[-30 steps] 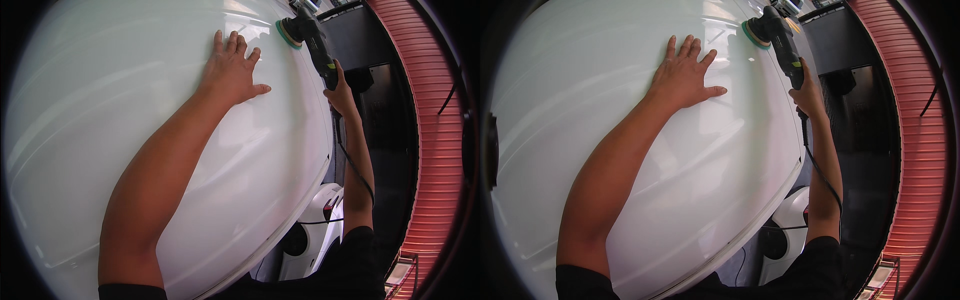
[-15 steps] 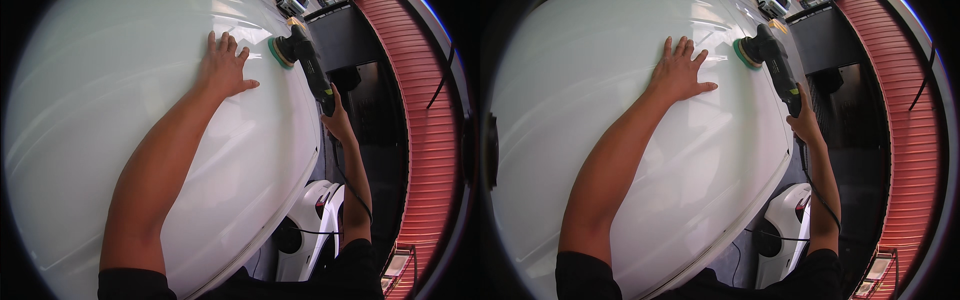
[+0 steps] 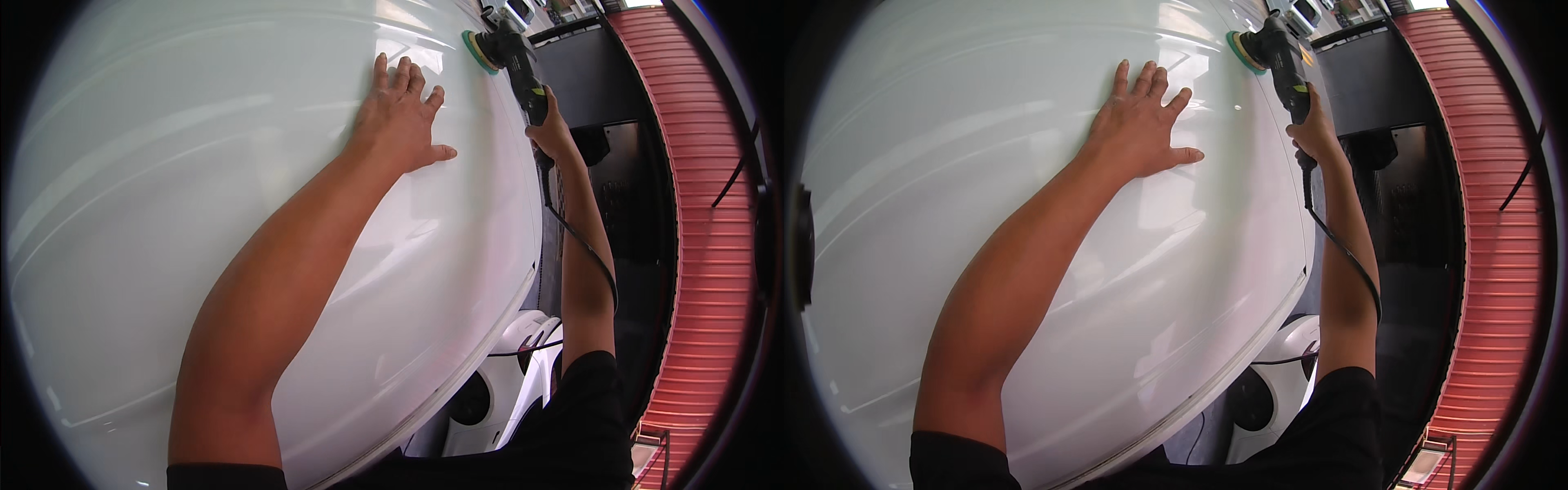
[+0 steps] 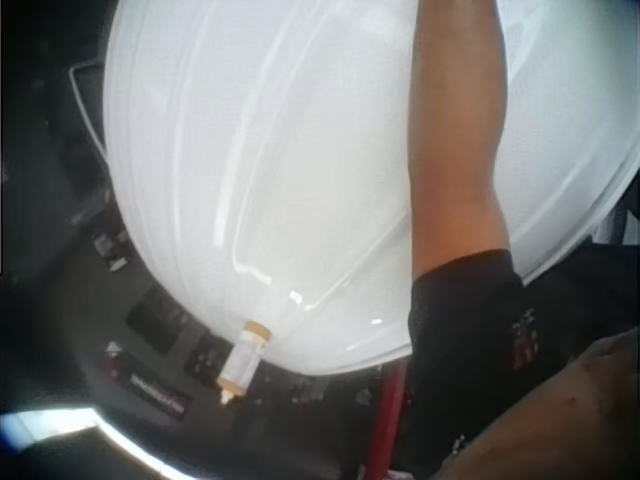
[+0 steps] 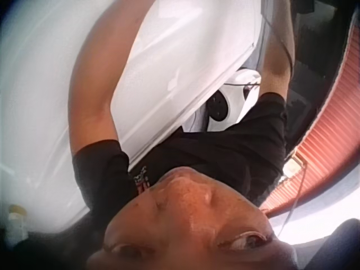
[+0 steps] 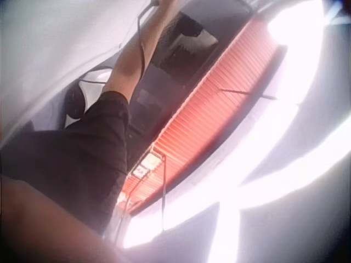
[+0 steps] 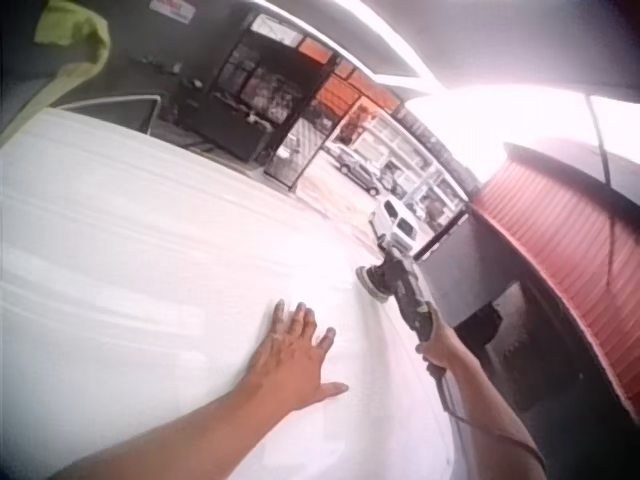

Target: The person uses a rotary polisher with a green pad to polish the white car hood. They move the polisher in overlapping passes across the surface, occasionally touching the hood with their left hand to guide the tool.

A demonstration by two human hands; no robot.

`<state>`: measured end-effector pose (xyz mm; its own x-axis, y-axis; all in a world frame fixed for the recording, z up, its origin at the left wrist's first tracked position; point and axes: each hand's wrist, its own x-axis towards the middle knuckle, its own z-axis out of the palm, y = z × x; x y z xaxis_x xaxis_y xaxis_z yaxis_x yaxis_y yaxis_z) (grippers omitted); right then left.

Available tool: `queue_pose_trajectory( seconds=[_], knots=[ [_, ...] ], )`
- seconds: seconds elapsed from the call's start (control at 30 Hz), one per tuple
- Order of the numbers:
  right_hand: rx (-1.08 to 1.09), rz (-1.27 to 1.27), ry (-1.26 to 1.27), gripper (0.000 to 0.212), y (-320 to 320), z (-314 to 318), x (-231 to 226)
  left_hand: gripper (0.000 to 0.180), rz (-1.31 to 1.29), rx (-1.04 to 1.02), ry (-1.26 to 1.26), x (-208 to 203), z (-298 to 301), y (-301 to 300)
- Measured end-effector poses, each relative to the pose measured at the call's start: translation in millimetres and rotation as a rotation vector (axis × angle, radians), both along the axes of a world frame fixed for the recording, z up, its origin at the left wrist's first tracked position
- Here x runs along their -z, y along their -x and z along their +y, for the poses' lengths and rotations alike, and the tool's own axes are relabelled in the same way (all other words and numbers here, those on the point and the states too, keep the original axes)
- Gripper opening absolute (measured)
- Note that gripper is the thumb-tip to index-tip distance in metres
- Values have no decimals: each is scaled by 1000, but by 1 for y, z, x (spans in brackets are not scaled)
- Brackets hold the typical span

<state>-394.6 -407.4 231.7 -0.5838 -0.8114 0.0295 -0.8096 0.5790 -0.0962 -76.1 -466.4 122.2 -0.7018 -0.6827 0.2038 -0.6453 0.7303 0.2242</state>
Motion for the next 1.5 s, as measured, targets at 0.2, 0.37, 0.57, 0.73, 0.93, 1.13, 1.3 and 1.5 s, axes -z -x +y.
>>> queue_pose_trajectory(
  seconds=[0.2, 0.37, 0.57, 0.73, 0.93, 1.13, 1.3, 1.5],
  knots=[
    [-9, -16, -5, 107, -16, 35, -1, 93, -4, -30, 16, 0, -7, -8],
    [34, 72, -8, 106, 18, 7, 5, 93, -5, 12, 9, -3, 4, 0],
    [23, 49, -53, 109, 5, 28, -10, 93, -3, -11, 30, -1, -2, -3],
    [38, -73, 21, 109, -6, 129, -21, 93, 0, -12, 28, 1, -4, -4],
    [-13, -341, 257, 109, -14, 203, -4, 93, -5, 4, -17, -8, 0, 0],
    [-151, -162, 161, 108, -5, 84, 2, 94, -28, -22, -10, -2, -4, -8],
    [-42, -111, 10, 110, 2, -5, -6, 93, 30, -3, 43, 4, -2, -1],
    [-92, -193, 34, 108, 2, 90, -20, 93, -7, -15, 53, 3, -5, -1]
  ],
)
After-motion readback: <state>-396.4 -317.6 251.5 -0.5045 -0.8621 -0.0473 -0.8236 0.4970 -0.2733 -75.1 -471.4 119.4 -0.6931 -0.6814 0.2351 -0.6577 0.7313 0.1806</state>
